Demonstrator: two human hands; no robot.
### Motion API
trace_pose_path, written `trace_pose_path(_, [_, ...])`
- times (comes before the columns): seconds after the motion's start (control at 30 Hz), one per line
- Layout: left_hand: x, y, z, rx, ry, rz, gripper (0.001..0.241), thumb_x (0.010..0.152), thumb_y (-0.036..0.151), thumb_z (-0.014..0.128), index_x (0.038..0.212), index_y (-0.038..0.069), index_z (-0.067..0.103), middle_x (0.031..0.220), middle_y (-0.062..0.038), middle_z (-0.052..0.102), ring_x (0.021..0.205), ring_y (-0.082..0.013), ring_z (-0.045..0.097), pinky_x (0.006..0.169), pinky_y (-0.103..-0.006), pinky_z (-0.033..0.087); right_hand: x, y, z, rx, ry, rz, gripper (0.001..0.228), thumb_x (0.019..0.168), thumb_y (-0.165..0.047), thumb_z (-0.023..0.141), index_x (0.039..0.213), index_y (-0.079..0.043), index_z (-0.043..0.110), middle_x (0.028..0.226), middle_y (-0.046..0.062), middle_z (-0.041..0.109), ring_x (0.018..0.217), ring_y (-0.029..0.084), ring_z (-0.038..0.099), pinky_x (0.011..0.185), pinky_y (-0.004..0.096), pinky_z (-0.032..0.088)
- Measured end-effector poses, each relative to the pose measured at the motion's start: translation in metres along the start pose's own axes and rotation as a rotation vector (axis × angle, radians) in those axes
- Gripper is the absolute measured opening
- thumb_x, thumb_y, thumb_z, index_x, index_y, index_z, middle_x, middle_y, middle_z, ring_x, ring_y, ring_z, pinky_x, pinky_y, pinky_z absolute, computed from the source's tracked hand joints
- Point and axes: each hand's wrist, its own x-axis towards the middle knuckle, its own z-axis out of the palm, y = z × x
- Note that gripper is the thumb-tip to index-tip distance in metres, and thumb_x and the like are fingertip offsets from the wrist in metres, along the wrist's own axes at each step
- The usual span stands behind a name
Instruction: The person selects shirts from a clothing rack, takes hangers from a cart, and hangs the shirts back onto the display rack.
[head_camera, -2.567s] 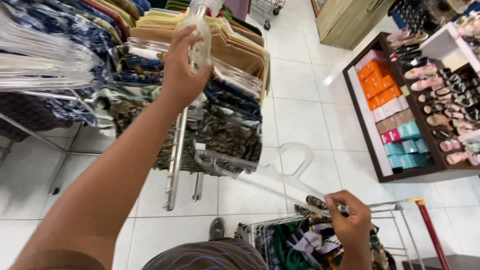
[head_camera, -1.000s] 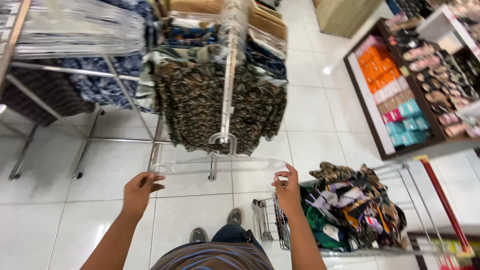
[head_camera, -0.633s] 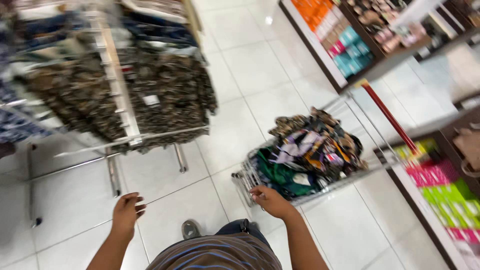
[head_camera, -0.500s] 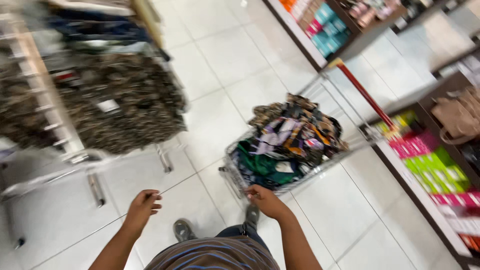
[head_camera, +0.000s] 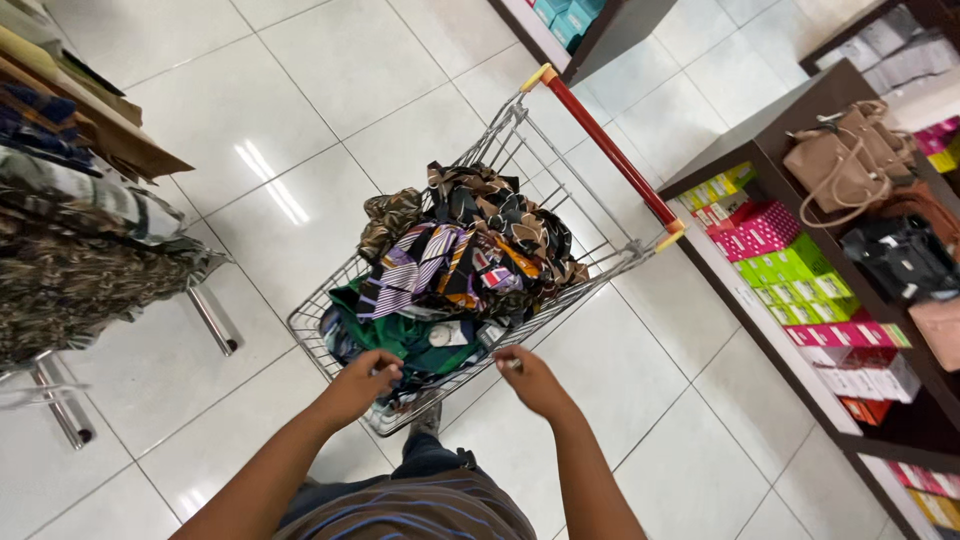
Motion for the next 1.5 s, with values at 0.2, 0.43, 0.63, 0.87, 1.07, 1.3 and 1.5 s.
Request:
trace_pose_path(0.2, [0.002,0.056,0.026,-0.021,0.042,-0.038,0.027,0.103,0.025,0.058,0.122,0.013,0.073,0.114,-0.016,0.076,0.100,-0.0306,0.075,0.083,-0.0410,0.058,0.098,-0.006,-0.051,-0.246,0.260,-0.291,0.029,0.096,-0.024,0.067,0.122,-0.011,0.068,0.157,0.024,0.039,0.136,0.049,0.049,0.117,0.059,0.035])
trace_pose_path(0.43, [0.007,0.082,0.029,-0.038,0.057,-0.048,0.028,0.107,0.024,0.052,0.123,0.013,0.071,0.119,-0.016,0.073,0.109,-0.0323,0.072,0.089,-0.0443,0.055,0.175,0.016,-0.026,-0.351,0.089,0.001,0.044,0.096,-0.033,0.069,0.140,-0.033,0.062,0.166,0.018,0.031,0.145,0.046,0.041,0.113,0.058,0.042])
trace_pose_path(0.63, [0.011,0.081,0.042,-0.078,0.077,0.004,0.028,0.108,0.020,0.049,0.124,0.010,0.069,0.120,-0.019,0.072,0.110,-0.0356,0.070,0.089,-0.0476,0.053,0.154,0.008,-0.015,-0.452,0.322,-0.142,0.004,0.094,-0.030,0.066,0.095,-0.033,0.064,0.103,-0.015,0.067,0.113,0.016,0.058,0.098,0.046,0.034])
trace_pose_path(0.87, [-0.008,0.115,0.049,0.326,0.222,0.245,0.045,0.100,0.023,0.063,0.142,0.008,0.053,0.137,-0.018,0.056,0.131,-0.0393,0.056,0.102,-0.0541,0.047,0.057,-0.099,-0.020,0.203,-0.057,-0.392,0.030,0.083,-0.001,0.058,0.113,-0.006,0.063,0.102,0.020,0.071,0.103,0.035,0.067,0.093,0.049,0.051])
trace_pose_path(1.07, [-0.007,0.110,0.053,0.706,0.352,0.584,0.089,0.081,0.007,0.078,0.159,0.007,0.035,0.147,-0.018,0.054,0.142,-0.0444,0.043,0.120,-0.0570,0.027,0.001,-0.150,-0.041,0.218,-0.248,-0.741,0.017,0.077,0.006,0.055,0.081,-0.007,0.066,0.077,0.008,0.061,0.076,0.021,0.060,0.075,0.035,0.050])
trace_pose_path(1.3, [0.007,0.069,0.045,0.172,0.555,0.497,0.035,0.091,-0.003,0.055,0.125,0.004,0.066,0.110,-0.028,0.071,0.114,-0.0509,0.065,0.100,-0.0569,0.049,-0.041,-0.183,-0.055,0.136,-0.326,-0.820,0.015,0.079,0.003,0.058,0.087,-0.006,0.068,0.077,0.011,0.057,0.073,0.024,0.058,0.071,0.039,0.048])
trace_pose_path(1.5, [-0.039,0.083,0.035,-0.832,0.528,0.309,0.028,0.105,0.004,0.046,0.117,0.003,0.071,0.097,-0.020,0.076,0.082,-0.0252,0.071,0.081,-0.0388,0.058,-0.038,-0.174,-0.045,-0.289,-0.108,-0.676,0.071,0.078,-0.013,0.080,0.144,-0.014,0.054,0.129,0.016,0.056,0.120,0.039,0.055,0.099,0.051,0.047])
